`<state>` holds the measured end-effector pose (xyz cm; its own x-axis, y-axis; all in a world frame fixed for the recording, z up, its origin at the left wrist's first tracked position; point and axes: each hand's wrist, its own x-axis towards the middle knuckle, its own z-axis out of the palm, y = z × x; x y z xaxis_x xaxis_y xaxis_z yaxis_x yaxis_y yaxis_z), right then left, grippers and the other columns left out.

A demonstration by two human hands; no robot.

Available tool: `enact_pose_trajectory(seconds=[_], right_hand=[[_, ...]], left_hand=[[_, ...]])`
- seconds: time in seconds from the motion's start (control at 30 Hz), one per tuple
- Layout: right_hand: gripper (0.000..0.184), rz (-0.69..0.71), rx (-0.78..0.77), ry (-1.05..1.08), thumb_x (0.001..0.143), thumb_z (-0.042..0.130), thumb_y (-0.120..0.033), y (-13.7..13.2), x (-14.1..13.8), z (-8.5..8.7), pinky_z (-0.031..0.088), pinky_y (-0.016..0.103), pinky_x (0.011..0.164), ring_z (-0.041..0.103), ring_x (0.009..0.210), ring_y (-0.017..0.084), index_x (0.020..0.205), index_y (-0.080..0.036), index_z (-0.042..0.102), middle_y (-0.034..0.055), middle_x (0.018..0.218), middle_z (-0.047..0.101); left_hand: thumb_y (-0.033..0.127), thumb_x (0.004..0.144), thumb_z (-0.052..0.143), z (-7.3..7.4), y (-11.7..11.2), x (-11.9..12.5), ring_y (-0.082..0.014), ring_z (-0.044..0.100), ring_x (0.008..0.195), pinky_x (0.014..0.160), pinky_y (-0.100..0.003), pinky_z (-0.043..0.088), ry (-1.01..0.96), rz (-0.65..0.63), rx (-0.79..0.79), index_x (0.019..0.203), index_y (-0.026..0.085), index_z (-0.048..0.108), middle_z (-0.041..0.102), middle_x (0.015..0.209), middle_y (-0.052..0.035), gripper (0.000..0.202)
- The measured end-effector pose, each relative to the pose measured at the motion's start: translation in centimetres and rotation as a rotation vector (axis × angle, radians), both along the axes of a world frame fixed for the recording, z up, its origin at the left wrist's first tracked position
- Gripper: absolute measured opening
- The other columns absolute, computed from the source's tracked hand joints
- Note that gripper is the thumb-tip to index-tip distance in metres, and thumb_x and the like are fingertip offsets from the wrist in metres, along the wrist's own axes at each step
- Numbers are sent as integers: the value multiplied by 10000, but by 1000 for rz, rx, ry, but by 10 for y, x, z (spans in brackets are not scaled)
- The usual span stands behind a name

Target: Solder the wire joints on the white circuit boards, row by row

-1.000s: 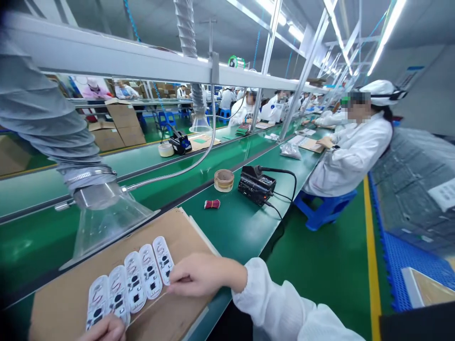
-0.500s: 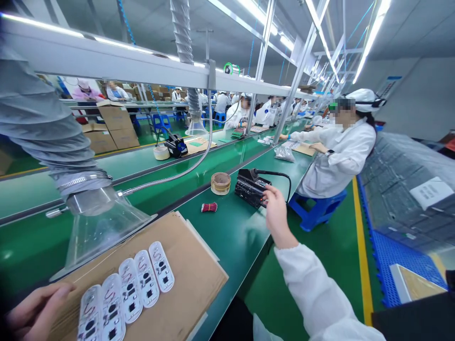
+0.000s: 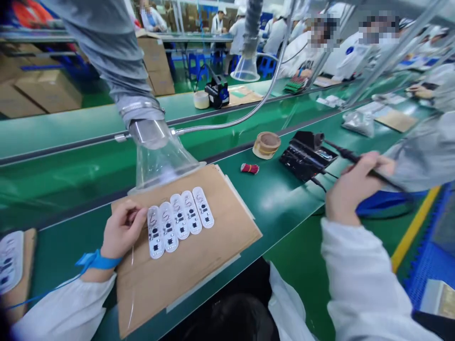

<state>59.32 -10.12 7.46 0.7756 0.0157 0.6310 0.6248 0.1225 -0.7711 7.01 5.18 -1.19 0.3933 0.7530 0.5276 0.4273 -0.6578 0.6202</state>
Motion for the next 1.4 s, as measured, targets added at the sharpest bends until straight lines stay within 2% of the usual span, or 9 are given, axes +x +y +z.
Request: enact_pose_trajectory(seconds=[0.07,0.17,0.23,0.3,0.47,0.6,0.93,1.27,1.4], right_hand=[[327,313,-92,27,1111,692,-578,-2,-55,-28,490,274,540,621,574,104,1040,-259,709,-3,805,645],[428,705,-308,95,1105,657,-657,4,-139,-63,623,342,593,788,707,211,1184,-246,748,62,931,797],[370,830,-383,107,1042,787,-603,13,-176,-77,662,359,679,809,806,221,1193,-270,734,58,1010,824],[348,824,-397,110,982,884,-532,22,-193,-85,650,337,705,796,831,203,1146,-282,707,34,1010,812],[302,878,-312,76,1077,761,-515,25,-189,-101,520,288,576,650,589,147,992,-274,599,-47,743,674],[330,914,-401,90,1084,745,-514,19,-183,-107,444,292,563,554,559,132,928,-263,599,-44,731,625],[300,955,-518,98,1047,749,-510,18,-183,-102,439,306,574,564,611,155,932,-261,626,-15,782,640],[235,982,-490,45,1046,761,-433,19,-184,-99,451,300,573,576,618,157,932,-265,641,-15,783,670],[280,985,-463,78,1059,760,-492,20,-184,-100,441,303,569,567,603,157,938,-269,640,-19,771,646]], left_hand=[[197,1030,669,1,-2,3,-106,449,558,559,-234,388,-12,-19,36,932,223,640,422,686,86,105],[139,1019,678,0,-5,5,-103,448,582,582,-232,382,-32,-52,80,970,223,635,430,705,87,106],[122,1012,683,0,-7,6,-103,442,588,582,-233,372,-60,-67,92,987,224,627,440,718,86,119],[118,1010,683,0,-7,6,-102,432,588,579,-237,366,-81,-70,86,994,225,621,438,729,86,125],[125,1017,688,1,-7,4,-107,445,601,598,-244,384,-24,-88,75,1009,227,619,433,733,83,124],[126,1020,683,2,-7,3,-108,454,605,596,-247,382,0,-89,79,1021,231,614,430,735,82,125],[127,1010,696,5,-8,3,-107,451,589,575,-257,369,36,-94,48,1028,237,620,432,734,83,136],[152,1023,677,5,-8,5,-120,445,570,555,-277,358,94,-106,1,985,234,648,458,729,67,95],[175,1024,673,6,-8,6,-126,440,562,551,-281,357,100,-108,-8,975,235,655,463,718,63,79]])
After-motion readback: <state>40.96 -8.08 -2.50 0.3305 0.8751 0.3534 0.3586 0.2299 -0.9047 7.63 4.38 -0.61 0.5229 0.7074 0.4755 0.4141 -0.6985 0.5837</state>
